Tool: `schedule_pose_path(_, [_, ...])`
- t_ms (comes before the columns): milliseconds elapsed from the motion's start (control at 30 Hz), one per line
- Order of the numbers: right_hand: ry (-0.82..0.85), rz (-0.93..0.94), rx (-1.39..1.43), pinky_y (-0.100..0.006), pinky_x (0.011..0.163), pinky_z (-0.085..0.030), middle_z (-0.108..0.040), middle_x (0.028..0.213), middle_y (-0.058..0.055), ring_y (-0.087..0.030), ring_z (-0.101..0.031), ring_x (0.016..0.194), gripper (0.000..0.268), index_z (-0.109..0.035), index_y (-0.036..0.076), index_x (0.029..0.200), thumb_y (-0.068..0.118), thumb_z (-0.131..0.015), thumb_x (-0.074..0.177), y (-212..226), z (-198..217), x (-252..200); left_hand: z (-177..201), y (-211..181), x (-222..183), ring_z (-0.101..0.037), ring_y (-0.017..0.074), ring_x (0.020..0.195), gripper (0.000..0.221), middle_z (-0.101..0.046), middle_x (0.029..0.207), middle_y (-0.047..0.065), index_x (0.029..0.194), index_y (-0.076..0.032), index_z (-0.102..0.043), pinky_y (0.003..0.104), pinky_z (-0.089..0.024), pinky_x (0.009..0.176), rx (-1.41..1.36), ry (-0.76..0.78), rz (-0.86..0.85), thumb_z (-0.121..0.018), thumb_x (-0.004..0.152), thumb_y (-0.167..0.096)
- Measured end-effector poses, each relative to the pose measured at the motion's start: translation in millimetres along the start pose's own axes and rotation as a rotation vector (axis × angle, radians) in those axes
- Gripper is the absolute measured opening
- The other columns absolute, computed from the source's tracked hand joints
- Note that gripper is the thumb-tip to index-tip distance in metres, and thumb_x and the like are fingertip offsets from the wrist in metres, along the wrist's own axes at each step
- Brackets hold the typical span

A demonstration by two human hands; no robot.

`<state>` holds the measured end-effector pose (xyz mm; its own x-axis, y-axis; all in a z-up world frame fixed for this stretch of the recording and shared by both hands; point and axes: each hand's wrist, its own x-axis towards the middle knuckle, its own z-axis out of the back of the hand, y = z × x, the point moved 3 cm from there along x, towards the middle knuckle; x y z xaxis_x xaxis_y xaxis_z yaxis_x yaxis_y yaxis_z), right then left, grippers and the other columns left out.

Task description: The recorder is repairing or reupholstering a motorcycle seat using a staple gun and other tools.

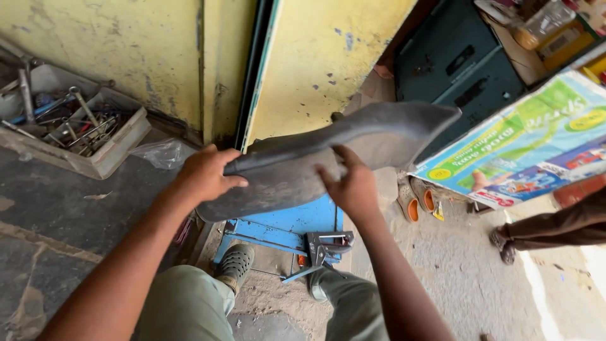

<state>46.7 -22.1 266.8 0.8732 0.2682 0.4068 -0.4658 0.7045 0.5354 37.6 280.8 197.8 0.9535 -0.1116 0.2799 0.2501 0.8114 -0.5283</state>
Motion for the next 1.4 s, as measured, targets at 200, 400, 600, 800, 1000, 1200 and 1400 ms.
schedule_pose_path(200, [0.088,0.75,-0.314,-0.059,0.112,-0.036,-0.055,0.135,-0.031,-0.048,-0.049,0.13,0.087,-0.054,-0.005,0.139,0.056,-0.077,0.081,34,-67,32,-16,38,8,-0.072,0.0334,0.085,0.054,-0.073,0.093,0.018,0.11,-0.009,-0.069,0.044,-0.054,0.074,-0.259,0.077,-0.011,-0.09,0.07,-0.038])
schedule_pose_path(400, [0.137,0.833,-0.339,-0.052,0.104,-0.044,-0.061,0.117,-0.023,-0.04,-0.057,0.112,0.086,-0.059,-0.006,0.124,0.07,-0.069,0.086,35,-81,54,-4,3,-16,-0.065,0.0389,0.101,0.065,-0.067,0.111,0.021,0.125,-0.003,-0.063,0.047,-0.051,0.086,-0.111,0.021,-0.098,-0.088,0.074,-0.034])
schedule_pose_path(600, [0.087,0.78,-0.439,-0.045,0.088,-0.047,-0.062,0.094,-0.017,-0.035,-0.06,0.091,0.082,-0.064,-0.002,0.105,0.078,-0.061,0.089,25,-96,63,-39,-41,-49,-0.057,0.042,0.12,0.06,-0.057,0.133,0.024,0.139,0.006,-0.054,0.055,-0.041,0.105,0.266,-0.569,-0.174,-0.07,0.092,-0.027])
schedule_pose_path(800, [0.108,0.789,-0.436,-0.043,0.079,-0.045,-0.058,0.085,-0.013,-0.032,-0.057,0.081,0.074,-0.062,0.003,0.093,0.077,-0.062,0.09,29,-91,62,-61,-30,-40,-0.059,0.0366,0.115,0.042,-0.059,0.132,0.018,0.137,0.0,-0.057,0.051,-0.043,0.101,0.321,-0.659,-0.094,-0.062,0.102,-0.024])
schedule_pose_path(1000, [0.095,0.922,-0.383,-0.044,0.089,-0.047,-0.06,0.1,-0.017,-0.033,-0.059,0.095,0.072,-0.062,-0.001,0.111,0.069,-0.059,0.094,42,-94,56,-51,-26,-30,-0.06,0.0315,0.096,0.031,-0.065,0.115,0.015,0.124,-0.004,-0.062,0.046,-0.044,0.085,0.384,-0.612,-0.03,-0.059,0.101,-0.025])
schedule_pose_path(1200, [0.079,0.959,-0.379,-0.045,0.093,-0.049,-0.062,0.109,-0.017,-0.034,-0.06,0.097,0.069,-0.061,-0.003,0.12,0.06,-0.065,0.093,44,-101,35,-51,-37,-38,-0.06,0.0285,0.083,0.015,-0.066,0.095,0.01,0.11,-0.008,-0.065,0.043,-0.043,0.075,0.272,-0.616,0.0,-0.059,0.102,-0.019])
schedule_pose_path(1400, [0.103,0.881,-0.425,-0.043,0.079,-0.047,-0.059,0.093,-0.014,-0.031,-0.058,0.086,0.059,-0.062,0.003,0.099,0.062,-0.067,0.09,43,-99,25,-46,-51,-47,-0.061,0.0296,0.079,0.013,-0.065,0.082,0.009,0.094,-0.009,-0.065,0.044,-0.044,0.073,0.164,-0.638,0.015,-0.06,0.101,-0.019])
